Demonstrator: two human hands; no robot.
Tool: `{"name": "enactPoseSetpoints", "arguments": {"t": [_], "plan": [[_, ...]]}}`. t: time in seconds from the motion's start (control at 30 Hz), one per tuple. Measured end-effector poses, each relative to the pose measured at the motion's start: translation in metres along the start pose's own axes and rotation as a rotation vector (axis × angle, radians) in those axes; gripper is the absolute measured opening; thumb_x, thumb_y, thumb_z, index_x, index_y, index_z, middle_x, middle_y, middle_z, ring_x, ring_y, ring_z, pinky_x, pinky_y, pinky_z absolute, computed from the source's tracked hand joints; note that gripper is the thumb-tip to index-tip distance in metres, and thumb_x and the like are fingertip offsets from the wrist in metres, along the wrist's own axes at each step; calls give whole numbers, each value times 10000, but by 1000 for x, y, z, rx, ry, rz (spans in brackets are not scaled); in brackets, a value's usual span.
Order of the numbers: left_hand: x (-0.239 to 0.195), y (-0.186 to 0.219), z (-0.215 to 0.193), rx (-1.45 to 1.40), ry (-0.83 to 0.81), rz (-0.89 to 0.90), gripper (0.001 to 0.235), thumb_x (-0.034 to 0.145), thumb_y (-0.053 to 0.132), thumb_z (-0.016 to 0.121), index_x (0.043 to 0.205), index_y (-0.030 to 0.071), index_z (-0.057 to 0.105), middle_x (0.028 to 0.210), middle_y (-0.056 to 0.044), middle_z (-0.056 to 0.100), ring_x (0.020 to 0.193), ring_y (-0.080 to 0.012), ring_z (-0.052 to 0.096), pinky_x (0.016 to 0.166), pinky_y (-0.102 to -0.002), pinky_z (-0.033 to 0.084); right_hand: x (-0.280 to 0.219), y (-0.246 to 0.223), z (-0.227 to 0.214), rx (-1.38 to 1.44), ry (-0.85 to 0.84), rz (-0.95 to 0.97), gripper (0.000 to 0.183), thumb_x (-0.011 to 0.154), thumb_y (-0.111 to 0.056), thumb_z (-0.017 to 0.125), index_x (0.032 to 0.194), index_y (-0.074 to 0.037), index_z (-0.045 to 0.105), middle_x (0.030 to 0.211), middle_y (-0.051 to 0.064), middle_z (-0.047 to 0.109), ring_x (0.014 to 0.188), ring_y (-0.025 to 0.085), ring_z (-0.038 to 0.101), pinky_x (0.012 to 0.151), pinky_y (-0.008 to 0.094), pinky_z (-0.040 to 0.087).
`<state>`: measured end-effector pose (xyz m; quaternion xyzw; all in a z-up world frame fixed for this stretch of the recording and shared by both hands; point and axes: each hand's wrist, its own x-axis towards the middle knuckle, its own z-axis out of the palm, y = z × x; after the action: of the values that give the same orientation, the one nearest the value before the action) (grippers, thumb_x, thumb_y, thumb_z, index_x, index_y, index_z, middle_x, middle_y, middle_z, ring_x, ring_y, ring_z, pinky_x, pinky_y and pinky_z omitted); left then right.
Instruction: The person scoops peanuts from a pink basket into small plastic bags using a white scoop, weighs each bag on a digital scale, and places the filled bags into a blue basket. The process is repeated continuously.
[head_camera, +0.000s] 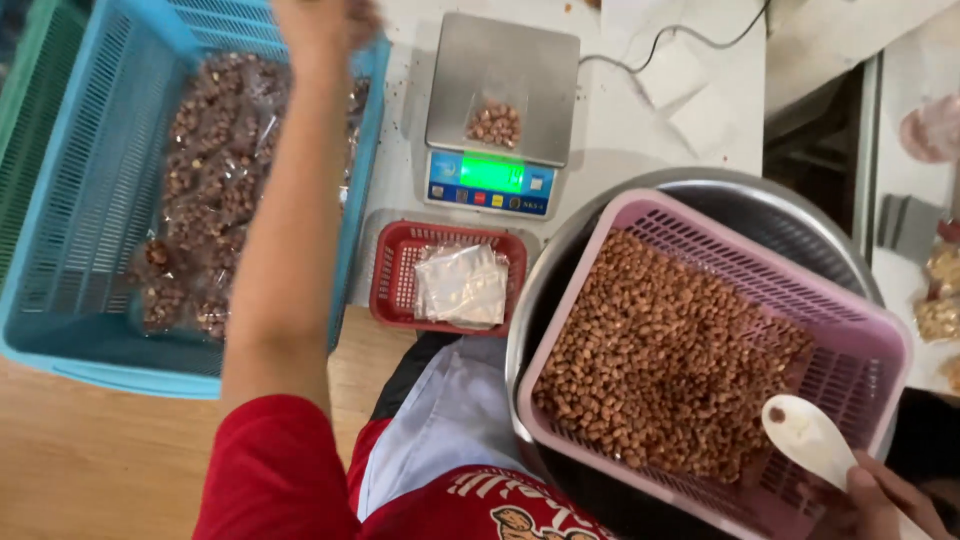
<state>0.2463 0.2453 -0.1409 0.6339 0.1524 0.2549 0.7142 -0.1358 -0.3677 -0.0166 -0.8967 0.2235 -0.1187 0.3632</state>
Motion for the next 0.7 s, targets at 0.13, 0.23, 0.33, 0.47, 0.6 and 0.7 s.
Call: {"name": "enactPoseSetpoints", "arguments": {"t": [0.13, 0.23, 0.33, 0.47, 0.6, 0.7], "plan": [[21, -66, -48, 345, 197, 169, 178, 958, 235, 577, 884, 78, 619, 852, -118, 643, 768, -256, 641, 667, -410, 536, -2, 3, 25, 159, 107, 66, 216, 1150, -147, 658, 1300, 2, 703, 1080, 163, 688, 859, 251, 665, 793, 281, 569], [-5, -58, -42, 484, -42, 6, 479, 994, 493, 449, 1259, 95, 428, 1292, -115, 463, 1196, -282, 439, 990, -457, 359, 4, -29, 48, 215, 219, 123, 158, 1072, -205, 716, 1209, -131, 745, 1052, 46, 718, 890, 115, 672, 790, 202, 579], [-34, 10, -29, 627, -446, -258, 888, 939, 720, 385, 1578, 109, 295, 1632, -102, 366, 1506, -278, 324, 1211, -456, 235, 19, -46, 66, 85, 106, 84, 211, 949, -141, 732, 1156, -130, 770, 1073, 27, 738, 991, 102, 668, 895, 243, 514], [-50, 23, -26, 842, -445, 629, 491, 1116, 198, 692, 1412, -131, 478, 1349, -325, 558, 1267, -484, 492, 1023, -561, 393, 52, -83, 103, 147, -322, -701, 222, 966, -45, 701, 1184, -32, 742, 1266, 178, 720, 1180, 270, 703, 1082, 368, 529], [-220, 172, 36, 1105, -617, 143, 245, 1113, 265, 560, 1304, 113, 540, 1082, -236, 670, 907, -426, 671, 728, -580, 579, 111, -94, 170, 64, -259, -1133, 279, 1026, 12, 666, 1304, -7, 670, 1287, 213, 687, 1140, 378, 712, 972, 456, 600], [-261, 117, 23, 1287, -834, 18, 362, 996, 417, 555, 1191, 143, 690, 993, -183, 770, 975, -464, 725, 820, -576, 559, 124, -66, 207, 120, -298, -969, 271, 1002, -40, 640, 1249, 52, 704, 1146, 291, 720, 1041, 499, 669, 896, 592, 547]]}}
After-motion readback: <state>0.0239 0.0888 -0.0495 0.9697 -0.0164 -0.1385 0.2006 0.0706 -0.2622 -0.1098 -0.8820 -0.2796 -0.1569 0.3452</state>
